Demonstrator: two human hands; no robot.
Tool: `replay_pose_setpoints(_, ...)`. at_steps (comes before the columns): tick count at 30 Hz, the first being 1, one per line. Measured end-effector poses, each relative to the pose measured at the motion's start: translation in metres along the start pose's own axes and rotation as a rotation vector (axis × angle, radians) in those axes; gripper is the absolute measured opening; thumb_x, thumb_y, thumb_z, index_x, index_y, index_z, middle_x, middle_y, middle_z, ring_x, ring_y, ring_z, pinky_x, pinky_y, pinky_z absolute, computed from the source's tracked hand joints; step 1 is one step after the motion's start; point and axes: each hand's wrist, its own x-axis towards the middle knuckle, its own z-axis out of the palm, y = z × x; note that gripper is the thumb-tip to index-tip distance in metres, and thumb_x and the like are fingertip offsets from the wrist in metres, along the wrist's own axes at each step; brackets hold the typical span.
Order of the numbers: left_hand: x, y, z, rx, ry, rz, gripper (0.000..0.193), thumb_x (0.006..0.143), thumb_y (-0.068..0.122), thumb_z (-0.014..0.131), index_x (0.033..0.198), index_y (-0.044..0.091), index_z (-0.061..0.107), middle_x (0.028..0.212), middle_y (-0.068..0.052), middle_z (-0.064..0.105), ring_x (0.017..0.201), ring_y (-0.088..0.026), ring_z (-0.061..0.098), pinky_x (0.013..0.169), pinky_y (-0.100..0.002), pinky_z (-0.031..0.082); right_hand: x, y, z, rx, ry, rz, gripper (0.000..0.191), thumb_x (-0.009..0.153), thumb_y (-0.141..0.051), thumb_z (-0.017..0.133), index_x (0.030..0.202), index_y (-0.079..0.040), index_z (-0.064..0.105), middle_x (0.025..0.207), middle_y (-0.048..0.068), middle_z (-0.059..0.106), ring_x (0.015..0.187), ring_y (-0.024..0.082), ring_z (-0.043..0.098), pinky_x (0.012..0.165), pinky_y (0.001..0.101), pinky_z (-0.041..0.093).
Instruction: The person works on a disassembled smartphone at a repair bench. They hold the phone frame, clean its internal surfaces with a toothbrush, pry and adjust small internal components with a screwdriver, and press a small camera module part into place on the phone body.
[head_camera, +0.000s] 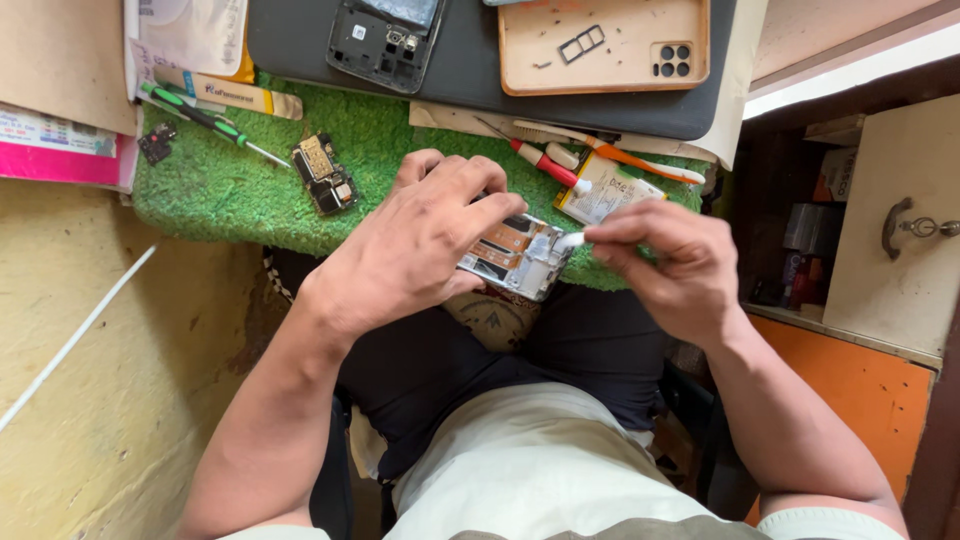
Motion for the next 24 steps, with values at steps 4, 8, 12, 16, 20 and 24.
replay_pose_setpoints(4,0.003,-0.005,0.002,-0.011,0.009,0.037,0.067,0.064,0.017,0.09,0.125,0.006,0.064,0.122,-0.012,0.059,0.122,-0.03,0.056,0.109,-0.049,0.035,0.0,-0.006,0.005,-0.152,-0.075,-0.064,0.028,0.086,0.007,0.077,0.108,-0.009,0.076,0.103,0.005,0.073,0.088,0.018,0.075,0.077,0.0294,0.061)
replay_pose_setpoints(8,0.001,-0.008,0.003,-0.026,0.004,0.029,0.068,0.064,0.018,0.09,0.126,0.005,0.066,0.123,-0.012,0.06,0.123,-0.029,0.056,0.109,-0.049,0.035,0.001,-0.007,0.006,-0.291,-0.131,-0.186,0.035,0.08,0.007,0.078,0.11,-0.01,0.077,0.101,0.006,0.072,0.089,0.023,0.073,0.077,0.0341,0.06)
replay_pose_setpoints(12,0.0,-0.007,0.002,-0.007,0.0,0.033,0.069,0.061,0.016,0.089,0.126,0.005,0.067,0.124,-0.011,0.06,0.125,-0.03,0.055,0.11,-0.049,0.035,0.001,-0.007,0.007,-0.306,-0.134,-0.211,0.037,0.079,0.006,0.078,0.111,-0.011,0.076,0.102,0.006,0.072,0.09,0.023,0.072,0.077,0.0349,0.06)
replay_pose_setpoints(16,0.002,-0.007,0.002,-0.006,-0.021,0.031,0.069,0.062,0.015,0.089,0.126,0.005,0.067,0.124,-0.011,0.06,0.124,-0.03,0.055,0.11,-0.048,0.035,-0.001,-0.006,0.009,-0.356,-0.134,-0.219,0.039,0.077,0.008,0.078,0.11,-0.011,0.077,0.101,0.006,0.071,0.089,0.023,0.071,0.077,0.0355,0.059)
replay_pose_setpoints(20,0.002,-0.008,0.002,0.006,-0.035,0.024,0.07,0.06,0.015,0.089,0.127,0.006,0.068,0.124,-0.01,0.061,0.125,-0.029,0.054,0.11,-0.048,0.035,-0.003,-0.004,0.01,-0.373,-0.136,-0.214,0.042,0.075,0.009,0.077,0.111,-0.011,0.077,0.102,0.006,0.07,0.09,0.023,0.07,0.078,0.0357,0.059)
replay_pose_setpoints(24,0.003,-0.007,0.003,0.022,-0.038,0.024,0.07,0.06,0.015,0.089,0.126,0.006,0.068,0.125,-0.01,0.061,0.125,-0.029,0.053,0.11,-0.048,0.035,-0.004,-0.003,0.013,-0.392,-0.11,-0.218,0.046,0.074,0.012,0.075,0.112,-0.012,0.077,0.102,0.006,0.07,0.09,0.023,0.07,0.078,0.0355,0.059)
